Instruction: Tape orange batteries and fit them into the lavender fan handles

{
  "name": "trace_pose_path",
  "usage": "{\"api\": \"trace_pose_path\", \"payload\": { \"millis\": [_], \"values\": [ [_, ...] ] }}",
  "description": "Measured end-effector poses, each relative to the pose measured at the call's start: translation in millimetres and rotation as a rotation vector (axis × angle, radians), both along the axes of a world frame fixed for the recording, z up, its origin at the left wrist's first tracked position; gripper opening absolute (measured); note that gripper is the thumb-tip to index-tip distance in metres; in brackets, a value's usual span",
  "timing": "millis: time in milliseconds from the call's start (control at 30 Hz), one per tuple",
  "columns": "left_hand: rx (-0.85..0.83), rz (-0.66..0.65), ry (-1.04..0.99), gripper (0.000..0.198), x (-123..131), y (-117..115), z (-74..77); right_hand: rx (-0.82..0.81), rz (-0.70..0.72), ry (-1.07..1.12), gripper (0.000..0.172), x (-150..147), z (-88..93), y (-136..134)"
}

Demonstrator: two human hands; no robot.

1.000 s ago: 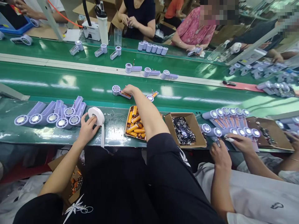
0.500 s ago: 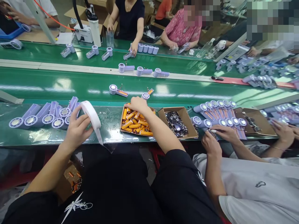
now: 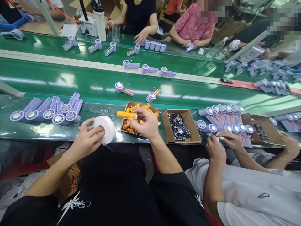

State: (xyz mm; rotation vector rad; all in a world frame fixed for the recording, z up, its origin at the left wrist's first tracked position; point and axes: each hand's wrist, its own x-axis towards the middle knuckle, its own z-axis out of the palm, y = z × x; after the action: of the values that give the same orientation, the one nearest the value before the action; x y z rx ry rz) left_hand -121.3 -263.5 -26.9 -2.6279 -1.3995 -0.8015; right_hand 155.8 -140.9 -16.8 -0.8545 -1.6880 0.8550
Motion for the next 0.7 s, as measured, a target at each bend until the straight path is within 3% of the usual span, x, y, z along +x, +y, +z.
{"api": "trace_pose_path", "payload": {
  "millis": [200,400,467,567,633,700],
  "values": [
    [-0.056,-0.016,0.062,0.038,8.7,-5.7,1.5,0.320,-0.071,0.085,0.029,-14.9,-37.1,-30.8],
    [-0.017,0.018,0.120,0.035,8.0,-4.1,2.6,0.311,-0.050,0.077,0.032,-25.7,-49.6,-49.2],
    [0.033,0.034,0.179,0.035,5.3,-2.6,4.3,0.170,0.019,0.084,0.026,-26.5,-53.5,-54.8],
    [0.134,0.016,0.329,0.036,-0.6,1.7,11.6,-0.265,0.161,0.153,0.036,-22.6,-53.8,-51.7],
    [0.198,-0.016,0.425,0.036,-4.2,6.5,21.0,-0.535,0.299,0.140,0.052,-16.9,-44.7,-40.8],
    [0.246,-0.054,0.483,0.033,-6.7,12.9,34.2,-0.634,0.424,0.051,0.053,-10.4,-27.5,-26.8]
  ]
}}
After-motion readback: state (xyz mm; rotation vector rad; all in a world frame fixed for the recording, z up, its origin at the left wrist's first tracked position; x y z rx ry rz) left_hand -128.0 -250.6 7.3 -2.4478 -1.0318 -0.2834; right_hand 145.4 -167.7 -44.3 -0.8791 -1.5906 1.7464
